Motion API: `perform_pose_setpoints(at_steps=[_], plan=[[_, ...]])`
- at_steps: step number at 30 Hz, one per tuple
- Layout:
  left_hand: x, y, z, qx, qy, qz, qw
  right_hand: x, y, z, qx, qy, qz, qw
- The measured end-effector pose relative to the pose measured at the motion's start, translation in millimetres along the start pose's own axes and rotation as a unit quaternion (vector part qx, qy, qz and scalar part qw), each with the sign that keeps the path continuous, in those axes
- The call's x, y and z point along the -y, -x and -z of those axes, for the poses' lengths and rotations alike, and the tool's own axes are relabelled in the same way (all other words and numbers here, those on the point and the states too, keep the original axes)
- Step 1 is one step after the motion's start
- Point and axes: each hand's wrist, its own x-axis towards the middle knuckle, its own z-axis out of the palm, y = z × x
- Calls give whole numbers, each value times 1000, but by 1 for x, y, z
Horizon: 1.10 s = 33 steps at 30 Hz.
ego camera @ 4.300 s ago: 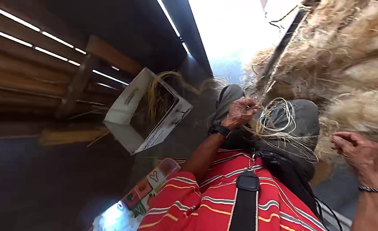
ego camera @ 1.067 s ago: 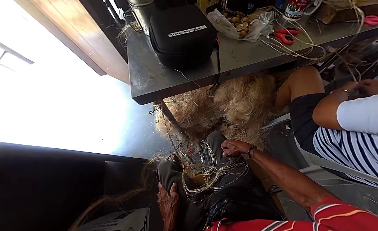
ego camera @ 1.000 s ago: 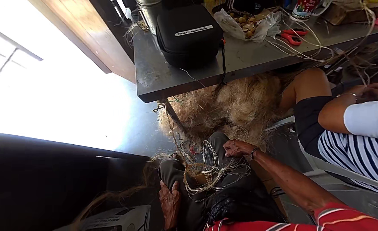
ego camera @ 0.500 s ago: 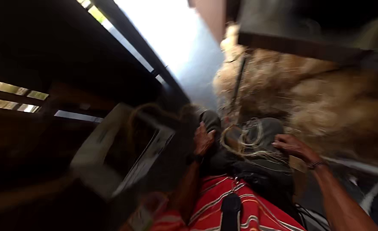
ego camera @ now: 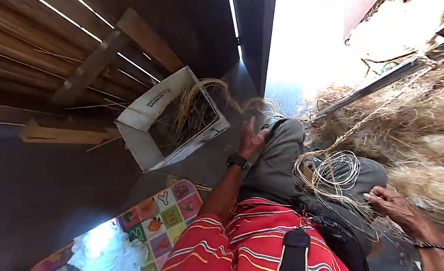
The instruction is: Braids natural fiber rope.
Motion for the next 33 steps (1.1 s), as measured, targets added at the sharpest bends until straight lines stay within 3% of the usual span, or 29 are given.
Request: perform_pose_setpoints(at_steps=[6, 11, 20, 33], plan=[[82, -80, 75, -181, -121, 73, 973, 11, -5, 5, 15, -10, -36, 999], [107, -144, 134, -225, -180, 107, 952, 16, -7, 7, 8, 2, -72, 997], [126, -228, 153, -157, -300, 154, 928, 30, -6, 6, 1, 1, -111, 994], [134, -256, 151, -112, -368, 198, 901, 29, -13, 9, 1, -20, -112, 994]])
